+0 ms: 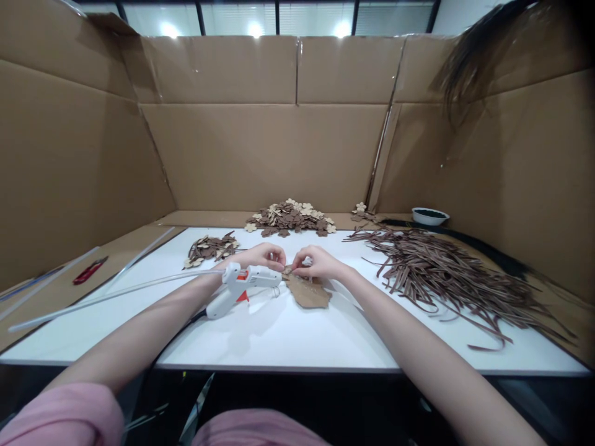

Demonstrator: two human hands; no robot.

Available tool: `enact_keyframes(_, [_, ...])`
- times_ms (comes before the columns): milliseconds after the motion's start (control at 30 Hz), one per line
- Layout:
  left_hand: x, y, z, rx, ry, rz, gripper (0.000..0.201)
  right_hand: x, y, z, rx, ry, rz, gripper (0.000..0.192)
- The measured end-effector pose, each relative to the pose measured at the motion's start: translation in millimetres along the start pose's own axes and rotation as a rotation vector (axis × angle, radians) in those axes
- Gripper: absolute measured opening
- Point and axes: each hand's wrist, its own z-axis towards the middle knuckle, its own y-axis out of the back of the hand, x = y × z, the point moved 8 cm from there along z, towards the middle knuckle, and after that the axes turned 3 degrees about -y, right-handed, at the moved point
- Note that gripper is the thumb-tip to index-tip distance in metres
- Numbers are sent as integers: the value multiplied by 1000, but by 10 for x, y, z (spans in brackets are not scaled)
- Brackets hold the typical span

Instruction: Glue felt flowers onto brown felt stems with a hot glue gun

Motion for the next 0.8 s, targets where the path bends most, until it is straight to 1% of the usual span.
enact_keyframes(133, [-39, 2, -11, 6, 7, -8, 27, -11, -3, 1, 1, 2, 3, 13])
enact_keyframes(233, [-58, -15, -19, 35, 8, -5, 24, -11, 4, 1, -9, 3, -4, 12])
enact_keyframes(300, [-68, 0, -34, 34, 9, 5, 24, -7, 10, -2, -13, -3, 3, 11])
enact_keyframes(400, [-82, 70, -72, -2, 19, -9, 24, 10, 14, -7, -11, -6, 6, 10])
enact_keyframes(500, [-101, 182, -114, -75, 36, -40, 23, 20, 13, -13, -5, -9, 4, 9])
enact_keyframes(600, [-132, 267, -145, -132, 44, -66, 23, 4, 32, -17, -23, -37, 49, 10])
enact_keyframes(733, [-170, 299, -154, -162, 39, -155, 23, -26, 121, -17, -100, -106, 113, 14])
enact_keyframes(800, [-196, 284, -145, -160, 28, -213, 23, 4, 184, -16, -158, -104, 134, 18])
